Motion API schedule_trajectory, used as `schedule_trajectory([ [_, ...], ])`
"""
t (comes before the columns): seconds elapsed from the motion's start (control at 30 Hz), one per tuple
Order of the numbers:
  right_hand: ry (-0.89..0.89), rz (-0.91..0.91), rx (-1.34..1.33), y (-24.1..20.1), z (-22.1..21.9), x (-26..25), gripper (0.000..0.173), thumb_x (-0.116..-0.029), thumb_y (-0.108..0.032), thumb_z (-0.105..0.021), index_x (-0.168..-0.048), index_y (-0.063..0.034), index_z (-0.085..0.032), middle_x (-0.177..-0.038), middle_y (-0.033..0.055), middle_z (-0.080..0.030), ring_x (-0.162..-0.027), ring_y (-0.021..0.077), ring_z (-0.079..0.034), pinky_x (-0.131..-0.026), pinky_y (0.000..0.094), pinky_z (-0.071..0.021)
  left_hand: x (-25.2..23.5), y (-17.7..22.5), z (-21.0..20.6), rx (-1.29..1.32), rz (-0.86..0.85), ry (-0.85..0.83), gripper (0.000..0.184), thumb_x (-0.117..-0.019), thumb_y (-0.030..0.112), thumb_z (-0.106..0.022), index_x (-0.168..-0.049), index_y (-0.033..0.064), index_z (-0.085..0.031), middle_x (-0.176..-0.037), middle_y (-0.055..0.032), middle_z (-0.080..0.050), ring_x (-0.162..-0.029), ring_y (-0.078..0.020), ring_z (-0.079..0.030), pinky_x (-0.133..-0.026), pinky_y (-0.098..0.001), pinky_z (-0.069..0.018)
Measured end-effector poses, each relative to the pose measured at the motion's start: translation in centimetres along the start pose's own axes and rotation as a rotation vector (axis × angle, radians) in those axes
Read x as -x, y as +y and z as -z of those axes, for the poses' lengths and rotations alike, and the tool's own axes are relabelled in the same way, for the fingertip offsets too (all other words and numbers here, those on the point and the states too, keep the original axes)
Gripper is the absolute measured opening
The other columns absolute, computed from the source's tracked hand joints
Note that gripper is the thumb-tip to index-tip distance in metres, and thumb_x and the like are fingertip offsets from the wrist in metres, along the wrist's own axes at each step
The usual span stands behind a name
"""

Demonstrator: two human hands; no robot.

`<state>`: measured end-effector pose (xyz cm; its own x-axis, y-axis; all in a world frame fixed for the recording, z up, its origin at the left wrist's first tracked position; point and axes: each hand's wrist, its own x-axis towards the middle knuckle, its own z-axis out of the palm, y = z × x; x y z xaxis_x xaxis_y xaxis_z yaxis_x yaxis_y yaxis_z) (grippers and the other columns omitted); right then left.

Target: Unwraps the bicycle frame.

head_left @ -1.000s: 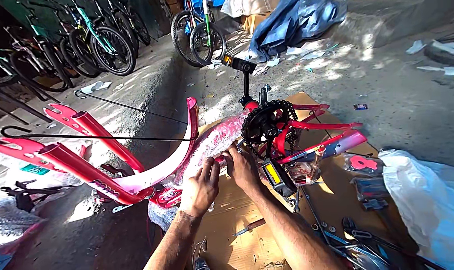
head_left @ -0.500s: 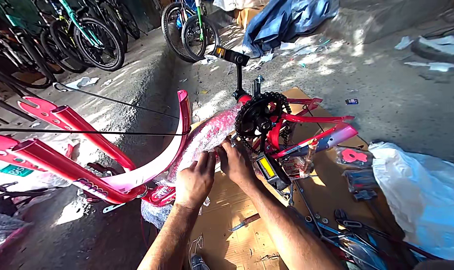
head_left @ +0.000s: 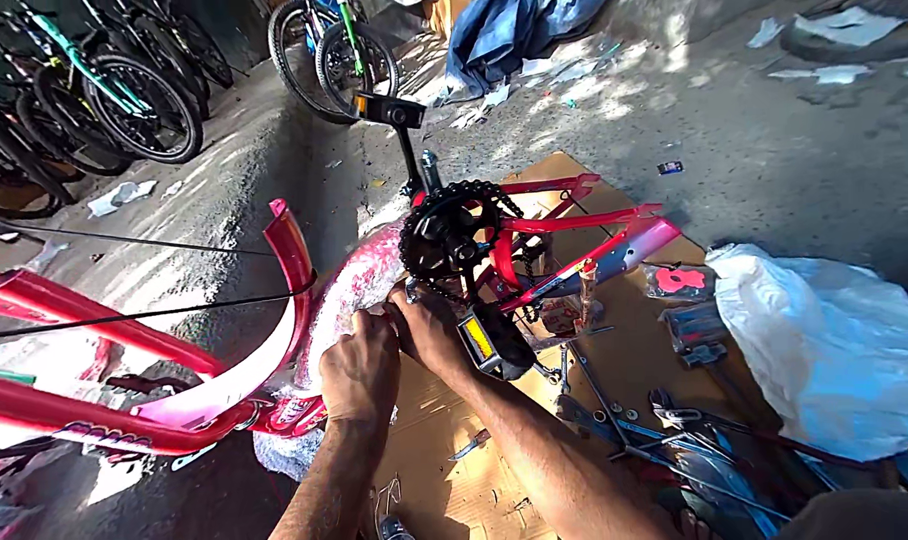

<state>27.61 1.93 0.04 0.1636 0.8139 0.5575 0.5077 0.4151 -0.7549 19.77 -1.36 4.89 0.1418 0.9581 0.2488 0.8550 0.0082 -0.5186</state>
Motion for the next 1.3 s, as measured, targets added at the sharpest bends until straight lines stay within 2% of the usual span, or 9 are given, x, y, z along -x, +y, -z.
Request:
schedule_trajectory([
  [0.2,-0.047,-0.053,-0.191,0.6,-1.4,-0.2,0.024,-0.0937,0.003,-0.063,-0.116,0.0078,-0.070,-0.112,0.0269,-0.071,-0.109,0.0388,-0.069,-0.099,0.0494,-0.0520,-0.2,0.2,0.5,0.004,0.017,0.007,0.011,-0.0942,0.007,-0.063,-0.086,0.0022,-0.068,-0.092,-0.0180,-0.068,-0.068,-0.0384,-0.068,-0.054,-0.0536,-0.0516],
  [0.33,-0.029,-0.014,-0.268,1.6,-2.4,-0.1,0.024,-0.0944,0.002,-0.061,-0.117,0.0077,-0.069,-0.112,0.0267,-0.071,-0.111,0.0369,-0.068,-0.099,0.0476,-0.0510,0.0,-0.8,-1.3,0.028,-0.022,0.100,0.012,-0.0973,0.008,-0.059,-0.096,0.0029,-0.070,-0.092,-0.0174,-0.067,-0.064,-0.0389,-0.067,-0.050,-0.0545,-0.0503],
  [0.47,-0.098,-0.083,-0.300,0.8,-1.5,-0.2,0.027,-0.1002,0.000,-0.055,-0.122,0.0090,-0.067,-0.119,0.0276,-0.069,-0.116,0.0367,-0.066,-0.103,0.0456,-0.0486,-0.3,0.0,-0.2,0.000,0.037,0.001,0.013,-0.0970,0.011,-0.061,-0.094,0.0020,-0.070,-0.094,-0.0185,-0.068,-0.072,-0.0394,-0.069,-0.056,-0.0554,-0.0523],
  [0.63,-0.077,-0.007,-0.226,1.7,-2.3,-0.2,0.027,-0.1022,-0.005,-0.054,-0.124,0.0043,-0.067,-0.120,0.0228,-0.070,-0.117,0.0317,-0.066,-0.103,0.0426,-0.0500,-0.5,0.7,0.7,0.001,0.078,-0.053,0.015,-0.0965,0.010,-0.061,-0.088,0.0001,-0.068,-0.091,-0.0212,-0.068,-0.079,-0.0416,-0.070,-0.061,-0.0568,-0.0530],
  [0.73,-0.103,0.006,-0.298,1.9,-2.8,0.1,0.030,-0.0987,0.001,-0.055,-0.126,0.0108,-0.064,-0.123,0.0285,-0.067,-0.122,0.0374,-0.063,-0.106,0.0460,-0.0471,-0.5,0.1,-0.1,0.071,0.054,0.033,0.016,-0.0978,0.009,-0.059,-0.088,0.0000,-0.068,-0.088,-0.0227,-0.069,-0.076,-0.0452,-0.069,-0.057,-0.0597,-0.0509],
  [0.83,-0.249,-0.092,-0.265,1.9,-3.3,0.1,0.036,-0.1044,-0.003,-0.049,-0.138,0.0061,-0.058,-0.137,0.0218,-0.063,-0.133,0.0302,-0.056,-0.115,0.0410,-0.0389,-0.2,-0.3,-1.3,0.096,0.017,0.116,0.017,-0.1001,0.008,-0.056,-0.092,-0.0013,-0.068,-0.088,-0.0232,-0.068,-0.070,-0.0458,-0.067,-0.053,-0.0593,-0.0497],
  [1.0,-0.155,0.000,-0.306,1.8,-1.9,0.0,0.030,-0.1022,-0.001,-0.051,-0.128,0.0104,-0.063,-0.126,0.0277,-0.067,-0.124,0.0361,-0.063,-0.108,0.0438,-0.0464,-0.8,0.4,0.3,0.051,0.104,-0.045,0.018,-0.0938,0.017,-0.067,-0.084,0.0023,-0.068,-0.087,-0.0200,-0.070,-0.077,-0.0417,-0.070,-0.058,-0.0579,-0.0516],
  [1.1,-0.285,-0.089,-0.290,0.7,0.2,-0.6,0.033,-0.1028,0.000,-0.051,-0.132,0.0105,-0.061,-0.132,0.0265,-0.065,-0.129,0.0338,-0.059,-0.112,0.0408,-0.0420,-1.0,0.8,1.3,0.059,0.124,-0.112,0.023,-0.0902,0.023,-0.073,-0.083,0.0021,-0.066,-0.085,-0.0213,-0.068,-0.081,-0.0431,-0.070,-0.060,-0.0578,-0.0519],
  [1.3,-0.229,-0.078,-0.213,2.1,-3.2,-0.2,0.032,-0.1021,-0.006,-0.055,-0.132,0.0032,-0.063,-0.129,0.0202,-0.067,-0.125,0.0288,-0.061,-0.108,0.0401,-0.0452,-1.0,0.6,1.2,0.079,0.129,-0.098,0.022,-0.0907,0.021,-0.071,-0.081,0.0022,-0.065,-0.081,-0.0218,-0.068,-0.080,-0.0446,-0.070,-0.059,-0.0590,-0.0512],
])
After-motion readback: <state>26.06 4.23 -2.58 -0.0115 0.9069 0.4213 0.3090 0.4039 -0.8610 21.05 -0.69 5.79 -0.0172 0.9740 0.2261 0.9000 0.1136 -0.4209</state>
